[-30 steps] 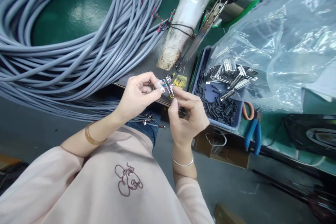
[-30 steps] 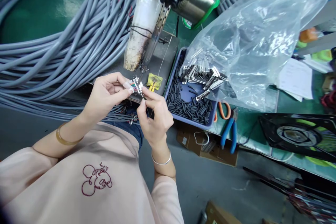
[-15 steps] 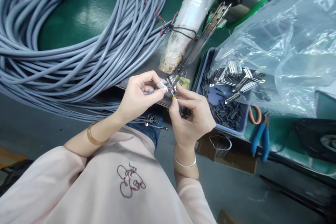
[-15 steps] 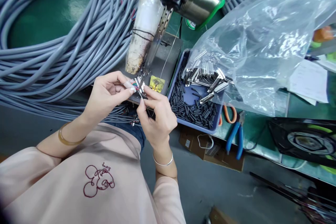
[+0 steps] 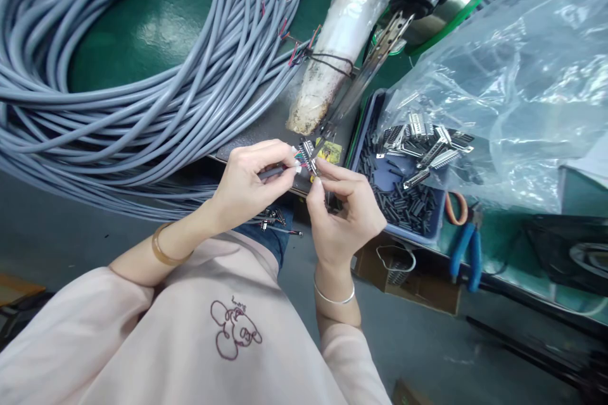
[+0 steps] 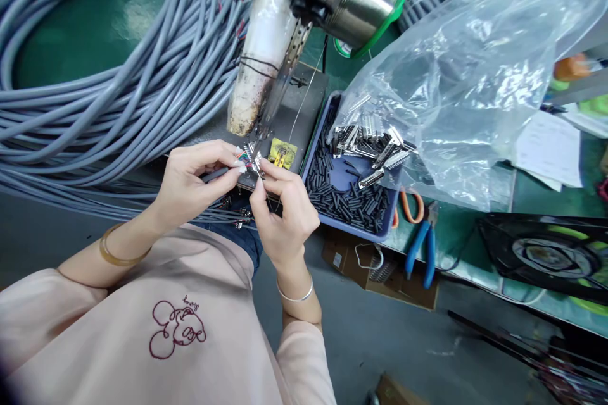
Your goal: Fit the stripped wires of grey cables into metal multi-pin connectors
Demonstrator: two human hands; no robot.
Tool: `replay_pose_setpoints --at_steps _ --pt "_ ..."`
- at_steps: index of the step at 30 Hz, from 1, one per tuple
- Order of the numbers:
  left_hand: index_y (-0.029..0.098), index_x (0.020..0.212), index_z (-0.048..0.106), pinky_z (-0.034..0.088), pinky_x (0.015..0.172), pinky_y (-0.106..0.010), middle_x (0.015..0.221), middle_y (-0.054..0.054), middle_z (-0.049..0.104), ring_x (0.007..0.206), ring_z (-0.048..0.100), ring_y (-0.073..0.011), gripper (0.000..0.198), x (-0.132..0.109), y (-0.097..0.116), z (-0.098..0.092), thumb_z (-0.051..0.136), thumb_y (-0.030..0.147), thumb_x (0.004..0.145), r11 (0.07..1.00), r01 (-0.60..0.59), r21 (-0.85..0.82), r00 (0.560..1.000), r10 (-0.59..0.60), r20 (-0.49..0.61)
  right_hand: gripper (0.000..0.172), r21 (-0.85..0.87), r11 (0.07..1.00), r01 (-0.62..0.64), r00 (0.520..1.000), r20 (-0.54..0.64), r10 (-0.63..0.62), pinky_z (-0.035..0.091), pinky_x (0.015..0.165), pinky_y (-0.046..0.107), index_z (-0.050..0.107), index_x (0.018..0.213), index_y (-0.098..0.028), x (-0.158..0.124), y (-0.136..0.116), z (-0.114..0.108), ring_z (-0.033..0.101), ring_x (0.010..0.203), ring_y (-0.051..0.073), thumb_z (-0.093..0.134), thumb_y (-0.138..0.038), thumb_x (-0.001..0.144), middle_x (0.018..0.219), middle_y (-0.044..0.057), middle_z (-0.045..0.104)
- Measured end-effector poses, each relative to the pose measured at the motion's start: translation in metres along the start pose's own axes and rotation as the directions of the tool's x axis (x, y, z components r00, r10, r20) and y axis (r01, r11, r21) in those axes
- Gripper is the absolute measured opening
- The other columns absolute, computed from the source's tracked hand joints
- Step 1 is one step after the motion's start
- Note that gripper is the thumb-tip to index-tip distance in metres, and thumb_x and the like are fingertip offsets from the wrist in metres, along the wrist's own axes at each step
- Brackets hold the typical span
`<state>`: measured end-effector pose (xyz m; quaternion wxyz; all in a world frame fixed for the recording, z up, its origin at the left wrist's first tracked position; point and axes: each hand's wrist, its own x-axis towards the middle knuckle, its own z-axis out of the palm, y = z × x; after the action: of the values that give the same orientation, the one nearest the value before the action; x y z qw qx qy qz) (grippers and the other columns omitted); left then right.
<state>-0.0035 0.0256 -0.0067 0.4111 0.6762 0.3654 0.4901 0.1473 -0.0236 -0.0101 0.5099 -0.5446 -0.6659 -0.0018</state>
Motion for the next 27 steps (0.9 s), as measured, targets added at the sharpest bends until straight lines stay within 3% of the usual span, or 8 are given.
replay_pose_setpoints --at_steps 5,14,19,24,27 --pt "0.016 0.074 0.066 0.045 0.061 -0.023 0.078 -0.003 0.069 0.068 0.060 -0.0114 0.010 0.002 0.000 0.000 0.063 0.011 0.083 0.999 0.031 0.026 1.000 -0.031 -0.006 0.014 0.016 1.000 -0.014 1.000 -0.001 0.014 0.064 0.080 0.030 0.064 0.087 -0.022 0.002 0.000 0.002 0.078 0.091 0.016 0.069 -0.009 0.087 0.098 0.001 0.080" --pt "0.017 0.074 0.066 0.045 0.063 -0.024 0.076 -0.003 0.069 0.067 0.059 -0.0118 0.013 0.006 0.005 -0.005 0.064 0.006 0.081 0.996 -0.070 0.057 0.998 0.070 0.000 0.013 -0.057 0.998 0.028 1.000 -0.008 -0.029 0.063 0.078 0.030 0.066 0.086 -0.022 0.008 -0.004 0.002 0.078 0.089 0.016 0.072 -0.011 0.087 0.096 0.001 0.080" --pt "0.017 0.073 0.065 0.045 0.062 -0.024 0.075 -0.003 0.069 0.068 0.060 -0.0119 0.014 0.002 0.004 -0.004 0.061 0.006 0.081 0.991 -0.083 0.108 0.996 0.080 0.029 0.015 -0.081 0.996 0.029 0.999 0.044 -0.026 0.064 0.075 0.030 0.061 0.085 -0.023 0.005 -0.005 -0.002 0.078 0.087 0.016 0.069 -0.012 0.089 0.096 0.001 0.080" --pt "0.017 0.073 0.065 0.045 0.062 -0.024 0.075 -0.003 0.070 0.067 0.060 -0.0120 0.012 -0.002 0.005 -0.002 0.061 0.008 0.080 0.997 -0.008 0.077 0.999 0.005 0.036 0.016 -0.113 0.993 0.040 0.998 0.054 -0.034 0.063 0.078 0.028 0.062 0.087 -0.024 0.001 -0.006 -0.006 0.079 0.087 0.016 0.071 -0.011 0.088 0.096 0.001 0.081" --pt "0.016 0.072 0.066 0.046 0.062 -0.023 0.077 -0.004 0.071 0.068 0.061 -0.0115 0.009 -0.005 0.008 -0.002 0.064 0.011 0.080 0.990 0.130 -0.051 0.990 -0.126 0.070 0.016 -0.100 0.994 0.033 0.999 0.038 -0.029 0.063 0.076 0.026 0.065 0.089 -0.023 -0.002 -0.008 -0.008 0.079 0.086 0.015 0.074 -0.010 0.086 0.094 0.000 0.081"
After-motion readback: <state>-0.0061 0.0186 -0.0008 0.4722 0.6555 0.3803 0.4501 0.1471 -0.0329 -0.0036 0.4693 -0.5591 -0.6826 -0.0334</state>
